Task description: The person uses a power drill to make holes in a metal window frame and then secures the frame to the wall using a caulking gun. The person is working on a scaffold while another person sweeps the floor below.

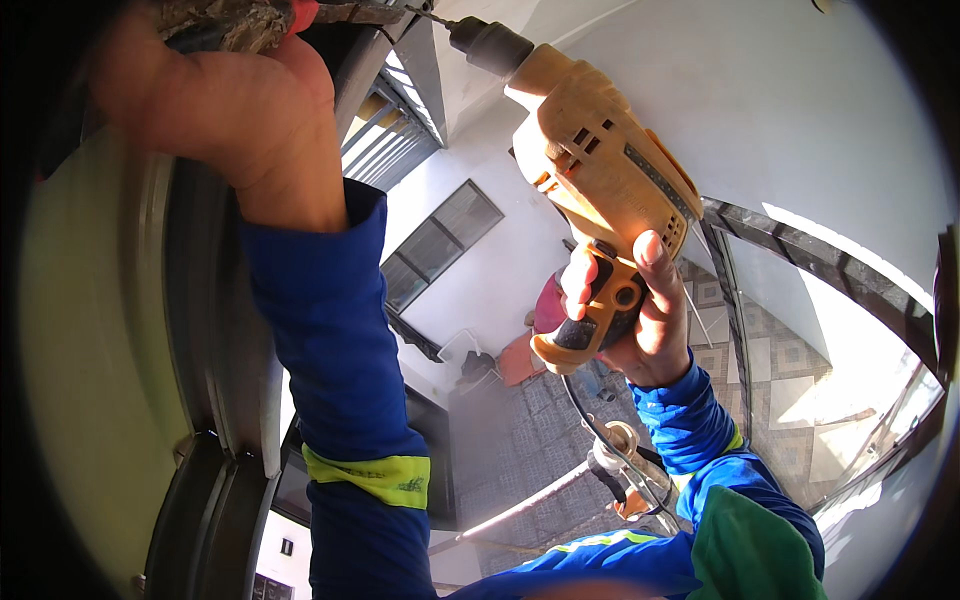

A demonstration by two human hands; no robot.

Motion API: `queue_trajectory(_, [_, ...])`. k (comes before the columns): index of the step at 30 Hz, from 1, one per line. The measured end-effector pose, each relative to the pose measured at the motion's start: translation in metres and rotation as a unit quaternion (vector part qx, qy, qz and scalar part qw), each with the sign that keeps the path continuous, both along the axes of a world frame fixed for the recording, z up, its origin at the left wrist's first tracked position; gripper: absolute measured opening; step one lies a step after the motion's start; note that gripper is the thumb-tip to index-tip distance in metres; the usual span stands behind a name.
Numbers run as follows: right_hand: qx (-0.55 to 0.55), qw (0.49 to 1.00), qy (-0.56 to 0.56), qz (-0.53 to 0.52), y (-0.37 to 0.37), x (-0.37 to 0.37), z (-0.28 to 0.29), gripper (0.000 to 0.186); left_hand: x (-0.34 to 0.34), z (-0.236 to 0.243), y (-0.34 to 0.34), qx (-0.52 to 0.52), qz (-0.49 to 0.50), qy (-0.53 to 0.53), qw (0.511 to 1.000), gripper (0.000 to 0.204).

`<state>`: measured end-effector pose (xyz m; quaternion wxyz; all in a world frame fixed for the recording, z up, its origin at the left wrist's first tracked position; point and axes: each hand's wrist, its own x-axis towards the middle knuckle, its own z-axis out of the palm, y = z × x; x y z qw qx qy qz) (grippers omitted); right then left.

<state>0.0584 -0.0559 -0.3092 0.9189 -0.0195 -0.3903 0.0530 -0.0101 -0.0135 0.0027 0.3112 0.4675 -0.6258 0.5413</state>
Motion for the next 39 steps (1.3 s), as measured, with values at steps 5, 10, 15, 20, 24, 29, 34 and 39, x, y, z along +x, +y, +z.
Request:
queue_trajectory(5, [0.002, 1.0, -0.009, -0.025, -0.001, -0.005, -0.001, 0.057, 0.017, -0.027, 0.001, 0.027, -0.054, -0.064, 0.996, 0.03])
queue_trajectory(10, [-0.021, 0.999, 0.003, -0.026, 0.0, -0.008, 0.0, 0.061, 0.011, -0.027, -0.004, 0.028, -0.067, -0.035, 0.997, 0.03])
queue_trajectory(15, [-0.009, 0.997, -0.001, -0.077, 0.001, -0.007, 0.002, 0.047, 0.007, -0.035, -0.027, -0.116, -0.073, 0.0, 0.991, 0.028])
queue_trajectory(20, [0.008, 0.997, -0.001, -0.075, 0.004, -0.007, 0.002, 0.041, 0.006, -0.038, -0.019, -0.064, -0.099, 0.048, 0.992, 0.029])
queue_trajectory(24, [0.016, 0.997, 0.014, -0.075, 0.007, -0.01, 0.002, 0.043, 0.011, -0.031, -0.011, -0.045, -0.104, 0.072, 0.991, 0.029])
queue_trajectory(29, [0.015, 0.996, 0.011, -0.09, 0.007, -0.01, 0.003, 0.041, 0.013, -0.023, -0.021, -0.168, -0.012, 0.008, 0.986, 0.031])
queue_trajectory(34, [-0.005, 0.991, -0.006, -0.131, 0.005, -0.009, 0.002, 0.04, 0.0, -0.04, -0.021, -0.117, -0.064, 0.121, 0.984, 0.031])
queue_trajectory(39, [-0.012, 0.991, -0.002, -0.13, 0.003, -0.007, 0.001, 0.038, -0.003, -0.042, -0.023, -0.112, -0.07, 0.139, 0.981, 0.031])
